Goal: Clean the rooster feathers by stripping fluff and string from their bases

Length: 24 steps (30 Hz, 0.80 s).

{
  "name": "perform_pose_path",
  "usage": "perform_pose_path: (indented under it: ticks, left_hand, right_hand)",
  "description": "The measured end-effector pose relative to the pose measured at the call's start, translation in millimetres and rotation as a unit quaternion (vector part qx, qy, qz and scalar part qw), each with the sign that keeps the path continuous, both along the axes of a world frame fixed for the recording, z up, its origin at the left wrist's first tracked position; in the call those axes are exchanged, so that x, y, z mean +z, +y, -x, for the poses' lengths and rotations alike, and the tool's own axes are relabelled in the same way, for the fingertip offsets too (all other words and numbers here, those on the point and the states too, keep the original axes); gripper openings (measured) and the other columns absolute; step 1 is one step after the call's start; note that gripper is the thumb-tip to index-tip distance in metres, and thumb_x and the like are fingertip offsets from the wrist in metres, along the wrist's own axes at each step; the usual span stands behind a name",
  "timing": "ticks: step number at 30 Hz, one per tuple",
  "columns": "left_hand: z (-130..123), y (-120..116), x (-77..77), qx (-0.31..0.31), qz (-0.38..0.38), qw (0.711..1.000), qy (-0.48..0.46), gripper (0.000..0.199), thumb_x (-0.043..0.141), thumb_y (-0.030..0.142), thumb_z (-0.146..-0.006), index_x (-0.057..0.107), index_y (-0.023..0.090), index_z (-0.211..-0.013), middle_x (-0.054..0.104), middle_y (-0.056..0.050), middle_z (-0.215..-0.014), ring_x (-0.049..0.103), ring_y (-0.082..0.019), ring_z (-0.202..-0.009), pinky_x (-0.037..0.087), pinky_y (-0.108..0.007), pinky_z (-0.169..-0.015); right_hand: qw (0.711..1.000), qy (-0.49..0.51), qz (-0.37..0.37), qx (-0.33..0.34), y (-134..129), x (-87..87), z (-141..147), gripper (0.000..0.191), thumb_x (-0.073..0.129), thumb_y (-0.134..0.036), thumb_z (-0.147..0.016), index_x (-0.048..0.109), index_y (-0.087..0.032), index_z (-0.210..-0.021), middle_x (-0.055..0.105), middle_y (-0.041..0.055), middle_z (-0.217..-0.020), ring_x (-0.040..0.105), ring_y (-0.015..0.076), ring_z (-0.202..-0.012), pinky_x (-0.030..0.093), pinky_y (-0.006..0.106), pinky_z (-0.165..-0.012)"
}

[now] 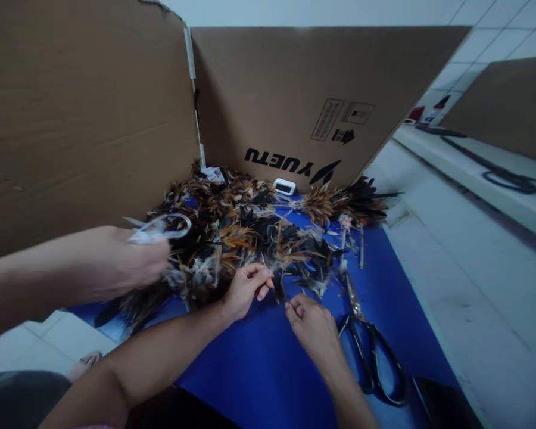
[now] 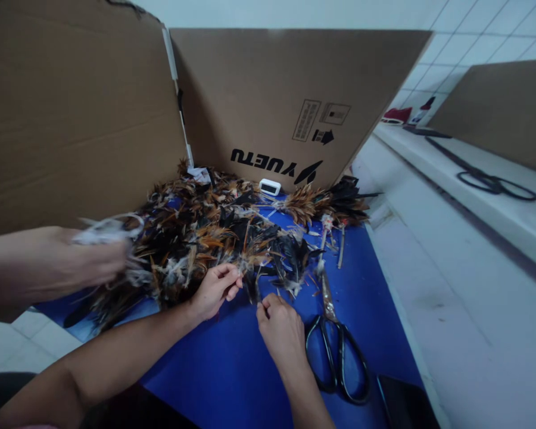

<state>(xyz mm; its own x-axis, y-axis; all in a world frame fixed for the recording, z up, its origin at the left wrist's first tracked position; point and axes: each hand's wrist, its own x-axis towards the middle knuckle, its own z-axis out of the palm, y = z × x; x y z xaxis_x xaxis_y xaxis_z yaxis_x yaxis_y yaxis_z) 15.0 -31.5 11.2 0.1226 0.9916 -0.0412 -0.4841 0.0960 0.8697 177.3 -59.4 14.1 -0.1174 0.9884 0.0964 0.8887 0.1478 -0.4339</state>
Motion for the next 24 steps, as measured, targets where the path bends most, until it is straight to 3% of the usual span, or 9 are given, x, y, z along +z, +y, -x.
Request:
perform_pose_path:
  ticks: [7,10,13,16,20,24]
  left_hand:
    - [-0.3,-2.7,2.5,-0.013,0.011,1.0,0.004,0.029,0.064,0.039,-0.075,0.054,0.012,-0.069,0.057,0.001,-0.061,0.04,-0.003,-0.039,0.027,-0.018,-0.038]
    - [-0.5,-3.9,2.9,-0.02,0.019,1.0,0.002,0.029,0.064,0.039,-0.075,0.055,0.012,-0.07,0.056,0.001,-0.06,0.04,-0.003,-0.039,0.027,-0.018,-0.039]
    - [-0.9,-4.8,3.7,-0.022,0.024,0.999,0.007,0.031,0.065,0.041,-0.074,0.054,0.012,-0.069,0.056,0.001,-0.06,0.04,-0.003,-0.04,0.027,-0.018,-0.039]
    - [-1.5,-5.2,4.4,-0.022,0.023,0.999,0.01,0.031,0.065,0.041,-0.074,0.055,0.012,-0.07,0.056,0.001,-0.06,0.04,-0.003,-0.04,0.027,-0.018,-0.038]
    - [-2.0,-5.3,3.6,-0.023,0.016,1.0,0.006,0.03,0.065,0.04,-0.075,0.056,0.012,-0.072,0.056,0.001,-0.06,0.04,-0.003,-0.039,0.027,-0.018,-0.038]
    - [-2.7,-5.6,2.4,-0.026,0.022,0.999,0.009,0.033,0.065,0.043,-0.073,0.056,0.012,-0.072,0.057,0.001,-0.06,0.04,-0.003,-0.038,0.027,-0.018,-0.037]
  right_hand:
    - [0.978,0.2,0.027,-0.057,6.5,-0.2,-13.5,0.018,0.057,-0.034,-0.073,0.053,-0.022,-0.059,0.054,-0.0031,-0.046,0.048,0.0131,-0.041,0.036,0.025,-0.045]
    - [0.931,0.343,0.074,-0.101,8.5,-1.1,-14.9,0.021,0.065,-0.038,-0.067,0.054,-0.02,-0.062,0.057,-0.0019,-0.049,0.051,0.0135,-0.043,0.039,0.024,-0.041]
    - [0.874,0.458,0.098,-0.129,10.1,0.7,-13.0,0.031,0.073,-0.037,-0.057,0.06,-0.017,-0.076,0.06,-0.0002,-0.056,0.057,0.0162,-0.049,0.041,0.023,-0.039]
    - [0.843,0.505,0.107,-0.151,11.1,3.0,-11.1,0.043,0.076,-0.036,-0.053,0.063,-0.015,-0.089,0.062,0.0005,-0.059,0.059,0.0169,-0.05,0.043,0.024,-0.039]
    - [0.822,0.526,0.129,-0.174,10.7,6.5,-10.0,0.037,0.075,-0.033,-0.054,0.062,-0.013,-0.083,0.064,0.0021,-0.054,0.057,0.015,-0.044,0.044,0.025,-0.04]
    - [0.801,0.557,0.136,-0.172,9.6,12.0,-8.1,0.033,0.072,-0.031,-0.057,0.055,-0.016,-0.08,0.069,0.006,-0.065,0.063,0.0182,-0.053,0.046,0.024,-0.041]
